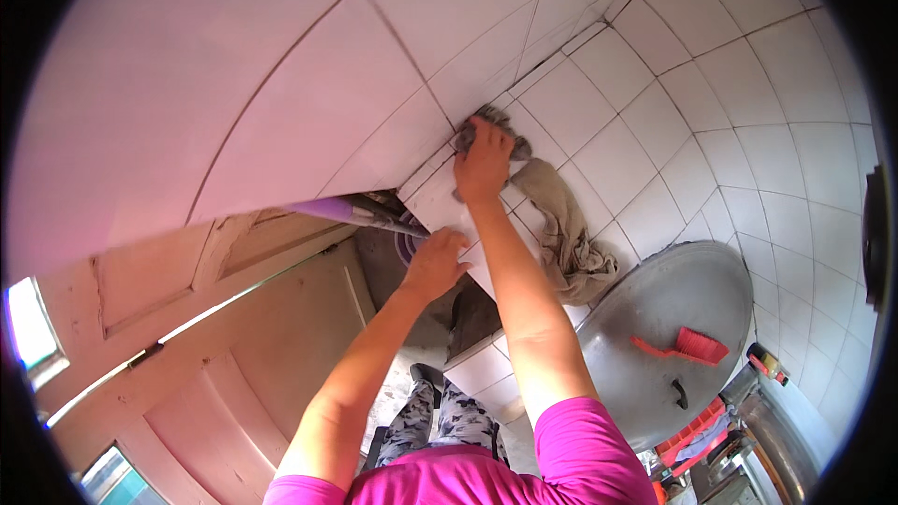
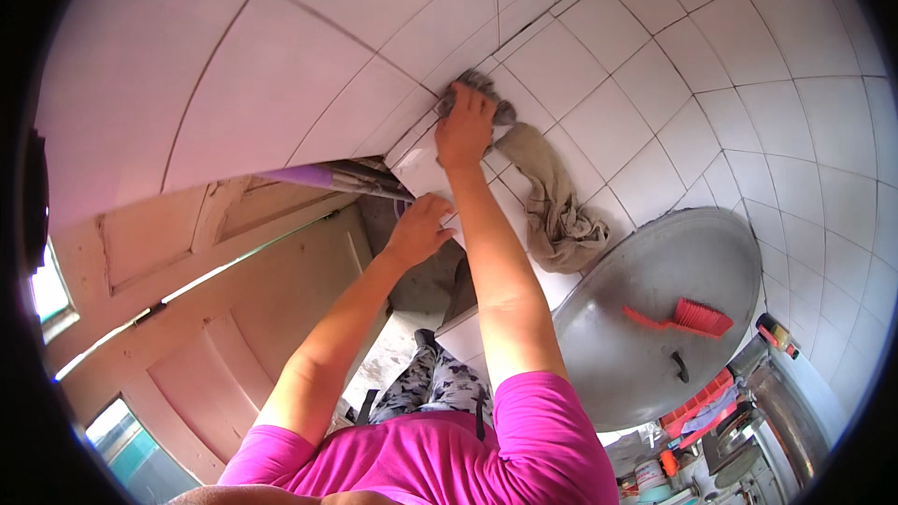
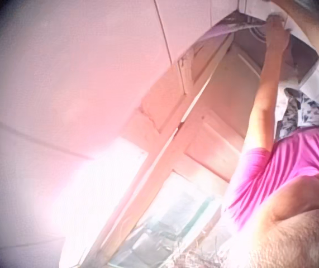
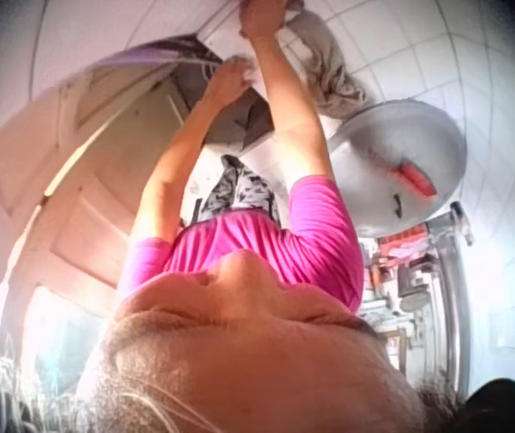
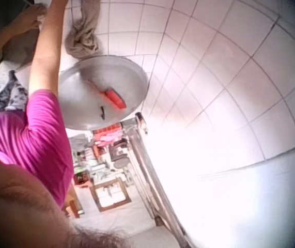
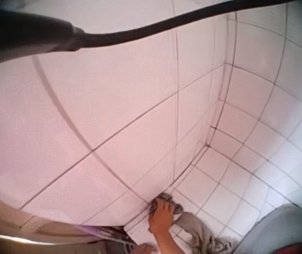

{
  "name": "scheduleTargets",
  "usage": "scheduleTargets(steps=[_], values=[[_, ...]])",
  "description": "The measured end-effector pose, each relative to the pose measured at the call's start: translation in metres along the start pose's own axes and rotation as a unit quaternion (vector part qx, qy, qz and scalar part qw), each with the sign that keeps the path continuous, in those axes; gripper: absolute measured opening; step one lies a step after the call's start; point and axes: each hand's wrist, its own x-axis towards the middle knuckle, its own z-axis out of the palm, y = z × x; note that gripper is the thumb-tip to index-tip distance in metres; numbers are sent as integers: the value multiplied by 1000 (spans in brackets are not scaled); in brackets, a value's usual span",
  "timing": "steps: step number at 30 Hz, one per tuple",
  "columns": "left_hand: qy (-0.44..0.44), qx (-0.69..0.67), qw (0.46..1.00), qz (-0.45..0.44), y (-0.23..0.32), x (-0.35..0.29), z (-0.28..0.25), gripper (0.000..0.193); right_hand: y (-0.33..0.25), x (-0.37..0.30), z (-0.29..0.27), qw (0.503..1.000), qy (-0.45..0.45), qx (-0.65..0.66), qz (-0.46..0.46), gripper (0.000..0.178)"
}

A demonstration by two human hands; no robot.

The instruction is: The person wipes the tiled wall and countertop with a cloth, then cleans the large metal lid and the lower parts of the stove. They also wipe the floor near the stove and handle a small bottle and a metal container during the cleaning process.

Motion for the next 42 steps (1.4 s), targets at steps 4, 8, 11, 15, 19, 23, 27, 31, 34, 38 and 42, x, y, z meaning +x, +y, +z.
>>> scheduleTargets(steps=[4, 8, 11, 15, 19, 23, 27, 31, 34, 38, 42], values=[[25, 38, 972, -229, -26, -62, -41, 55, -31, -64, 7, 993, -101, 6, -60, 49], [-99, 195, 944, -246, -40, -69, -100, 76, -59, -109, 5, 962, -227, -2, -150, 39], [-20, 188, 969, -161, -72, -81, -101, 79, -56, -149, 19, 908, -380, -14, -174, 35], [16, 75, 988, -138, -83, -78, -114, 68, -36, -187, 11, 897, -413, 92, -129, 36], [43, 49, 997, -52, -88, -80, -114, 60, -22, -184, -12, 886, -441, 57, -133, 39], [49, -27, 995, -85, -73, -81, -116, 59, -33, -112, -47, 933, -276, 198, -120, 40], [64, -45, 989, -122, -72, -94, -101, 57, -29, -66, -34, 988, -98, 65, -99, 47], [-7, -144, 972, -184, -83, -128, -83, 51, -35, -152, -10, 967, -183, -55, -170, 45], [-57, -204, 953, -217, -85, -170, -66, 48, -44, -199, -23, 922, -341, 181, -41, 41], [-13, -351, 904, -243, -75, -194, -55, 40, -60, -235, -38, 632, -393, 568, 350, 38], [15, -378, 889, -259, -95, -238, -58, 23, -101, -251, -76, 509, -452, 630, 373, 41]])
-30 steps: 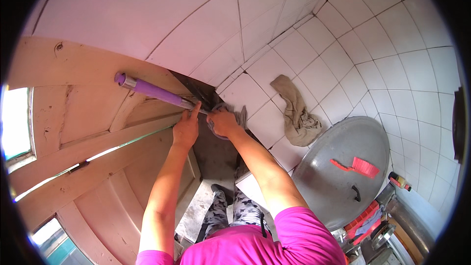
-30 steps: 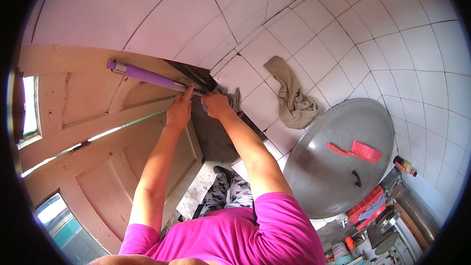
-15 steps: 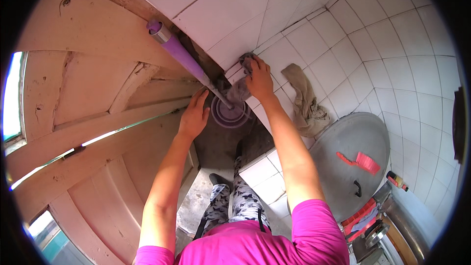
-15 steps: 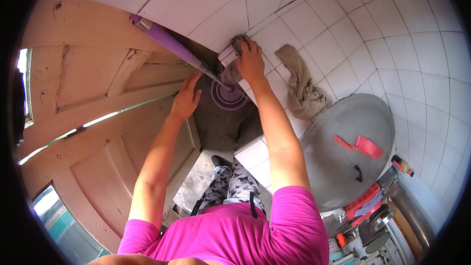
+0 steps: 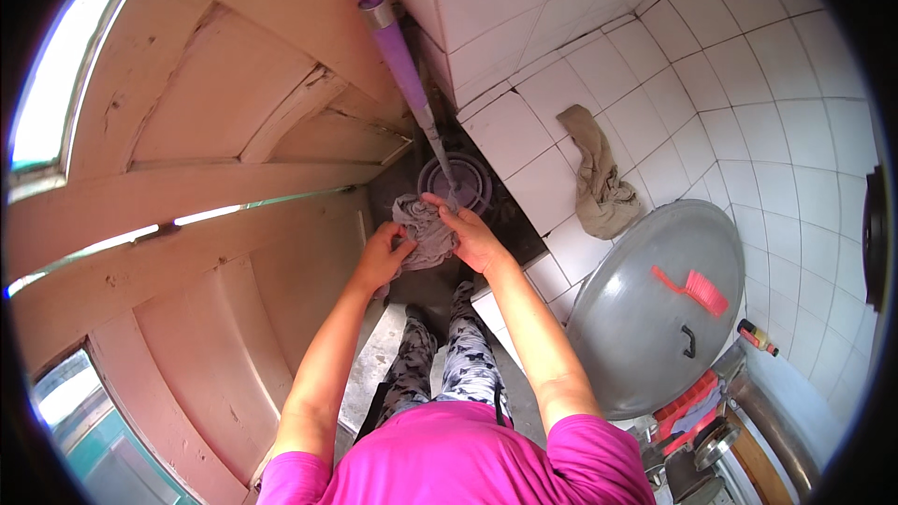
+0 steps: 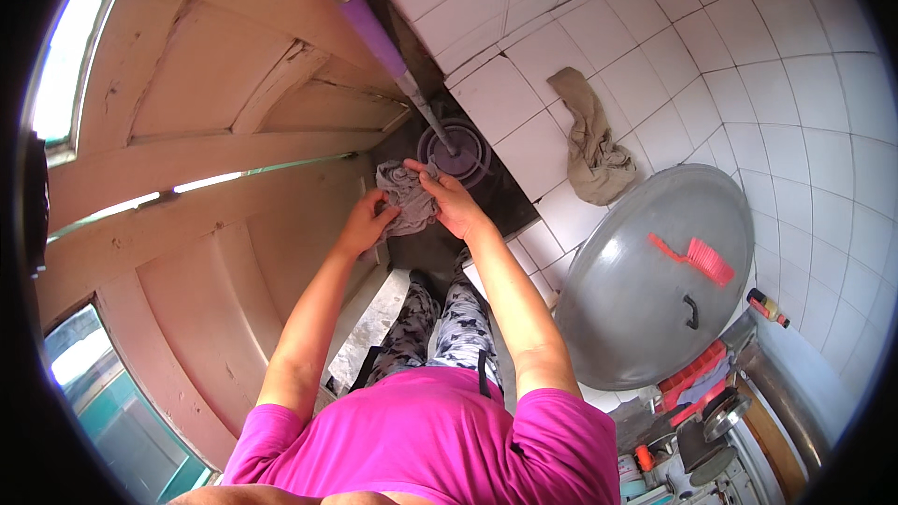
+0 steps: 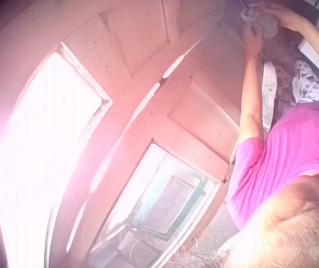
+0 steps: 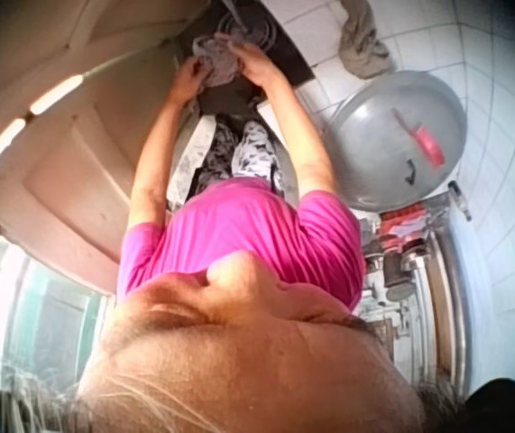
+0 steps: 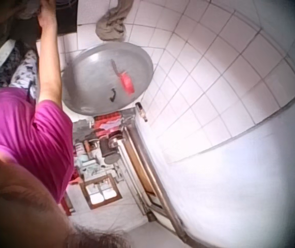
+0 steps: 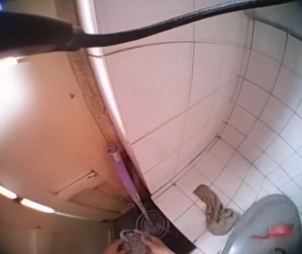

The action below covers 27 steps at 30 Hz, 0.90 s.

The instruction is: The person wipes the tiled wall and countertop with a cloth, then cleans the large metal lid and the lower parts of the stove. They also wipe the floor near the stove and handle a small bottle and a metal container during the cleaning process.

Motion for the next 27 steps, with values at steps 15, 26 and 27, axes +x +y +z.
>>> scheduleTargets(steps=[15, 26, 27], values=[[60, -325, 938, -100, 33, -91, -68, 28, 75, 1, 32, 959, 60, -262, -88, 56], [207, -516, 831, -23, 74, -120, -130, 38, 136, -50, 11, 965, -2, -260, 13, 44], [225, -518, 825, -11, 62, -115, -134, 39, 137, -55, 13, 917, -7, -399, -13, 43]])
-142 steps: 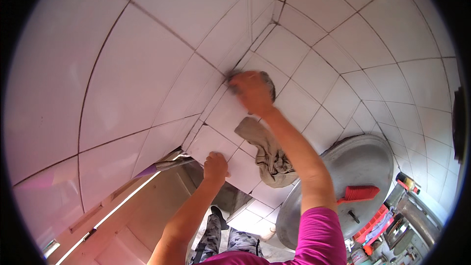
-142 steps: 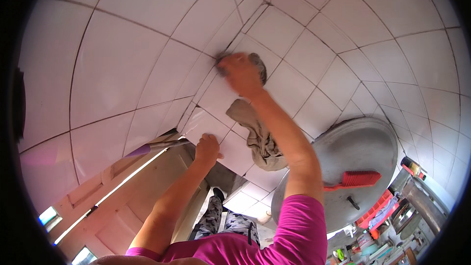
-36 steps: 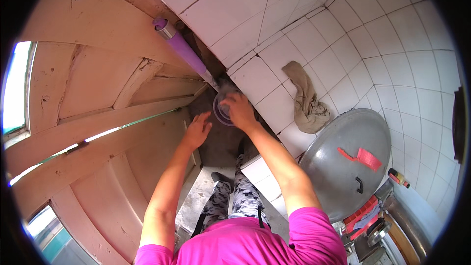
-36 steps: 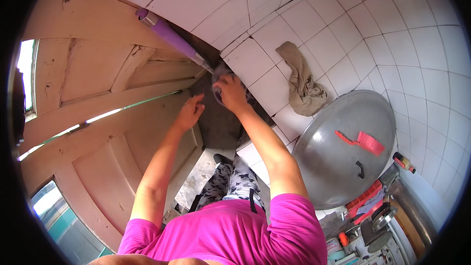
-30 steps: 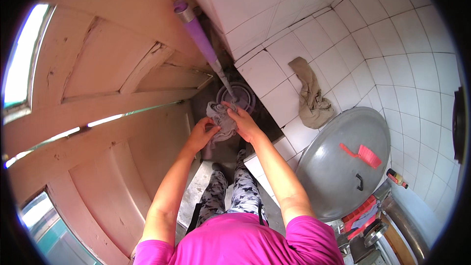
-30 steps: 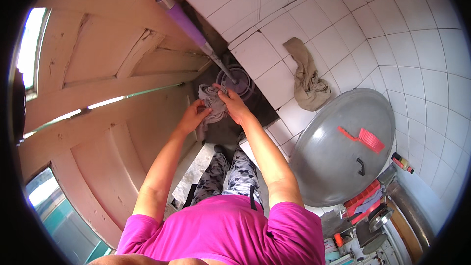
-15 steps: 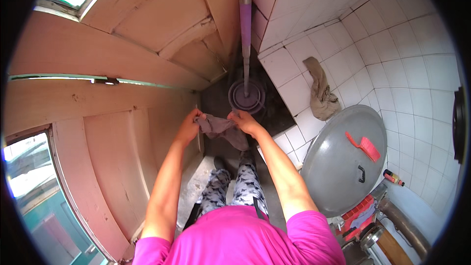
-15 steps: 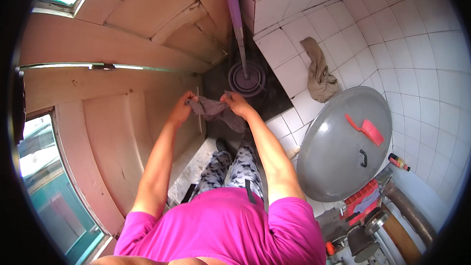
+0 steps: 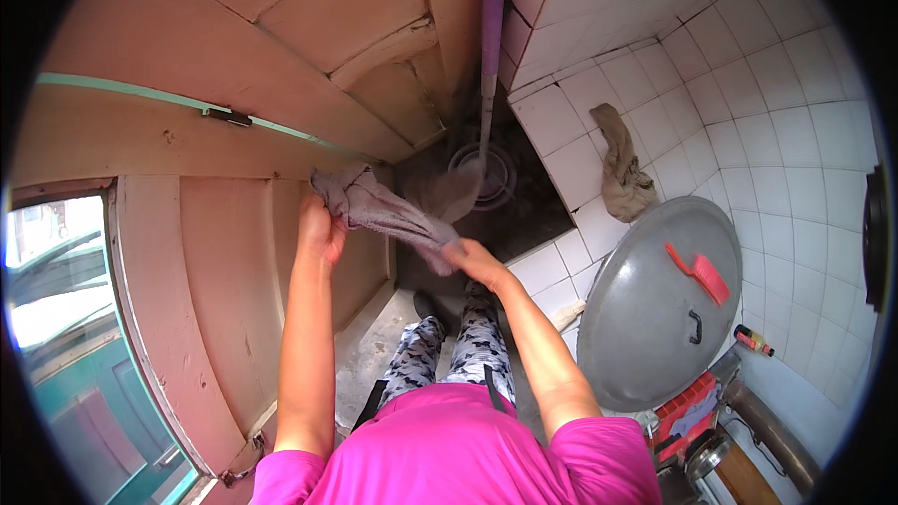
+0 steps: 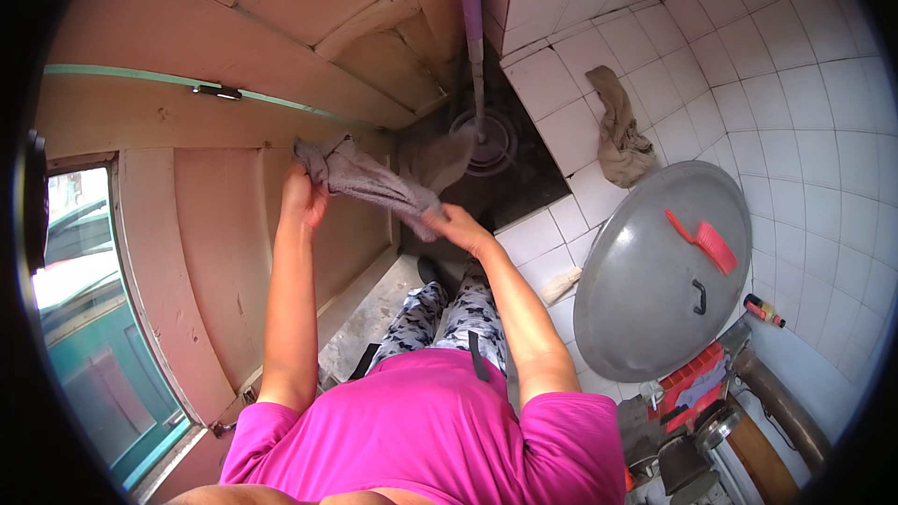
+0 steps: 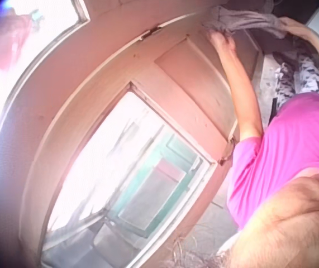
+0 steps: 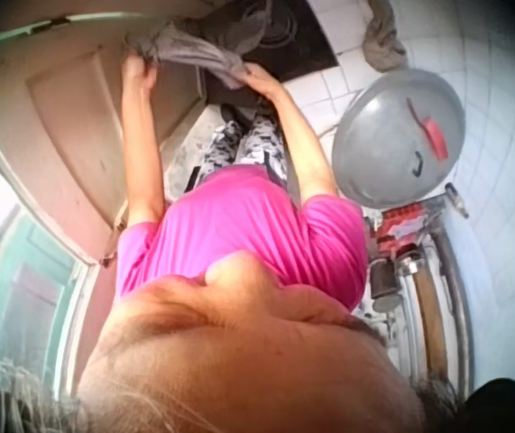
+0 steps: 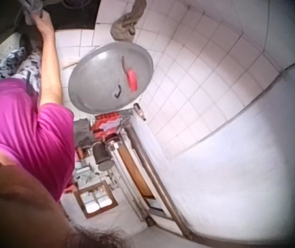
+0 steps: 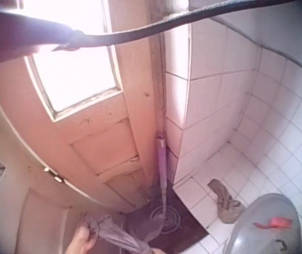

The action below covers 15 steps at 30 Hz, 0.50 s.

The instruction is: The person wipes the tiled wall and countertop with a cloth, then cleans the large metal lid and the lower parts of the stove. They also wipe the floor near the stove and handle a small bottle and a metal container during the cleaning process.

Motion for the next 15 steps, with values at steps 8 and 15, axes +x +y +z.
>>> scheduleTargets(steps=[8, 15], values=[[49, 331, 927, -169, -59, 14, -51, 61, -76, 6, 18, 984, 130, -57, -111, 36], [-208, -77, 882, -416, -123, -48, 15, 57, -112, -32, 23, 952, -14, 303, -35, 23]])
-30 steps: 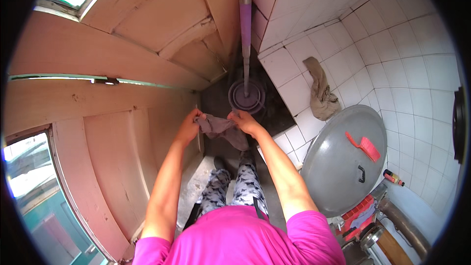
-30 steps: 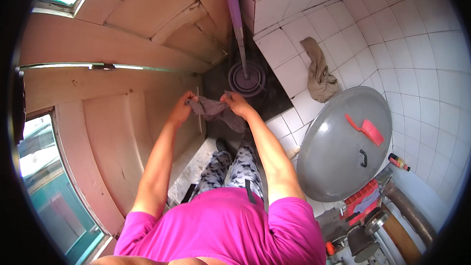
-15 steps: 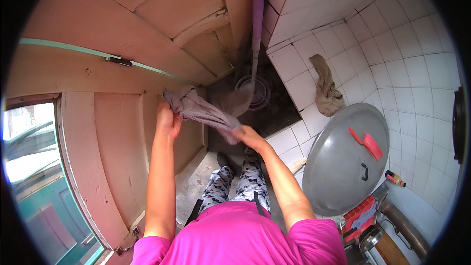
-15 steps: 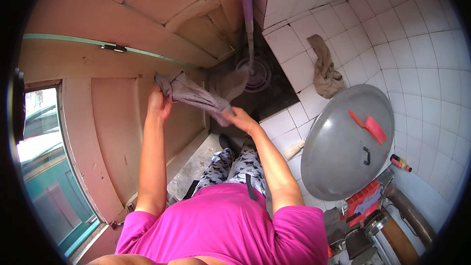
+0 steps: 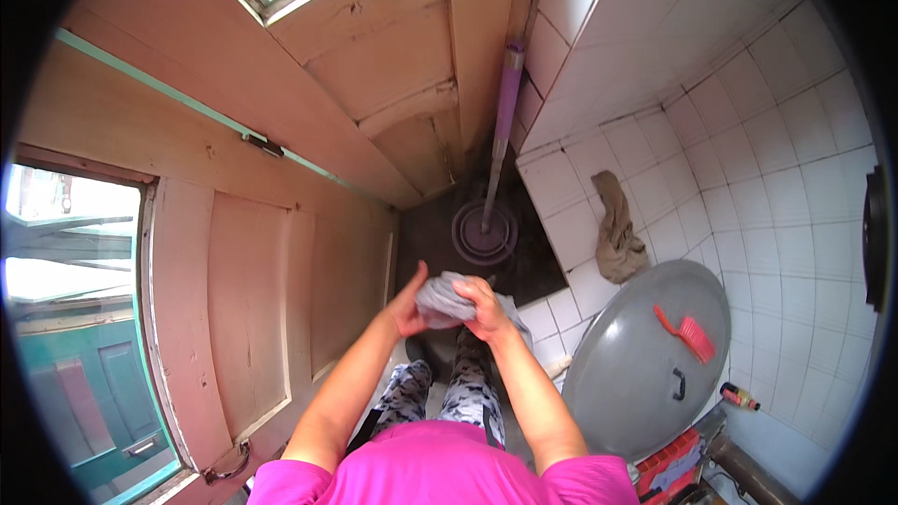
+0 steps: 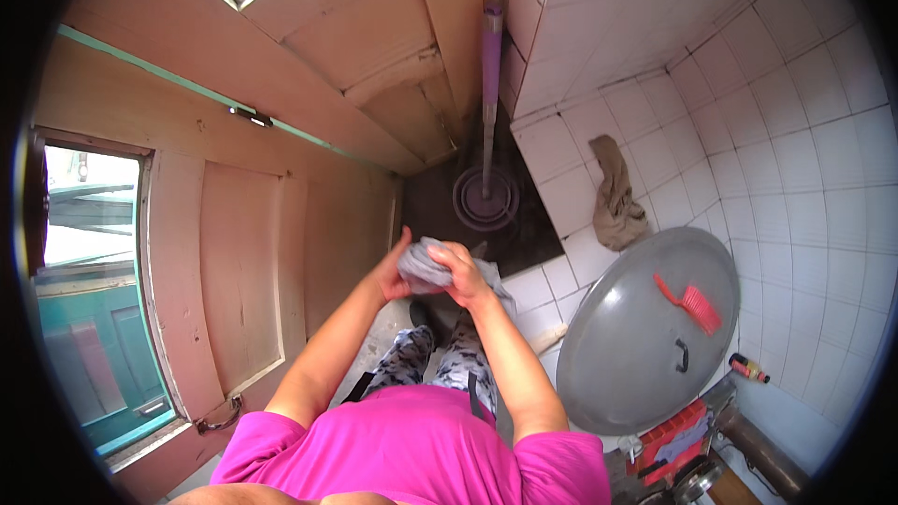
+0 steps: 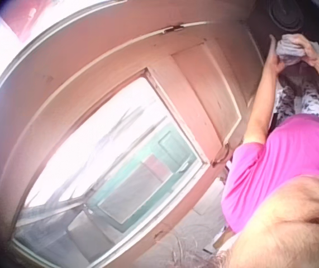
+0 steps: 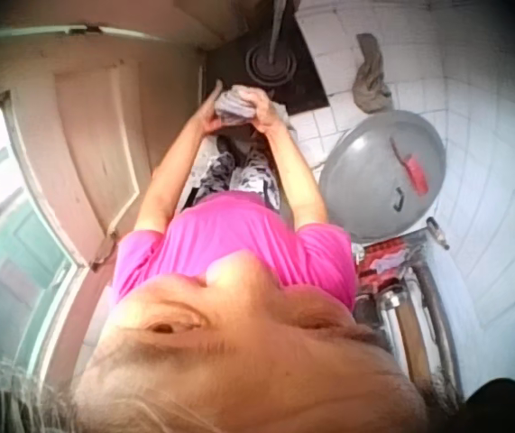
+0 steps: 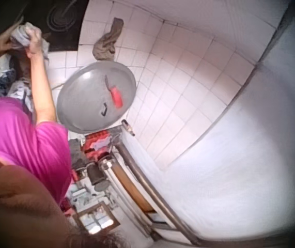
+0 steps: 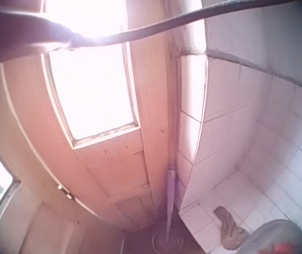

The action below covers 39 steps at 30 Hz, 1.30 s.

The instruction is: The person wipes the tiled wall and countertop with a cloth, then cleans the large metal lid and the lower parts of the stove. They also wipe the floor near the stove and handle a small bottle and a metal container during the cleaning process.

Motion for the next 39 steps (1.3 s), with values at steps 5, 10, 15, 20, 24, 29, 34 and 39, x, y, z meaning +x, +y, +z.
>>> scheduleTargets(steps=[5, 10, 15, 20, 24, 29, 34, 39], values=[[102, 120, 976, 148, -22, 35, 20, 33, -12, -34, -114, 910, 256, -313, -92, 32], [135, 239, 949, 153, -45, 60, 62, 55, 16, -33, -112, 944, 302, -91, -92, 64], [117, 322, 928, 147, -54, 50, 80, 64, 10, -8, -112, 945, 318, -66, -33, 53], [206, 377, 885, 178, -36, 19, 46, 51, -87, 64, -163, 886, 346, -181, -249, 41], [364, 365, 845, 143, -42, -32, -19, 38, -203, 139, -215, 825, 360, -363, -242, 88], [381, 357, 849, 86, -58, -38, -45, 34, -230, 211, -306, 488, 526, -661, -220, 53], [381, 355, 850, 77, -69, -41, -41, 32, -115, 194, -251, 475, 388, -738, -283, 46], [322, 435, 836, 87, -72, -19, -34, 35, -43, 126, -213, 657, 165, -680, -282, 40]])
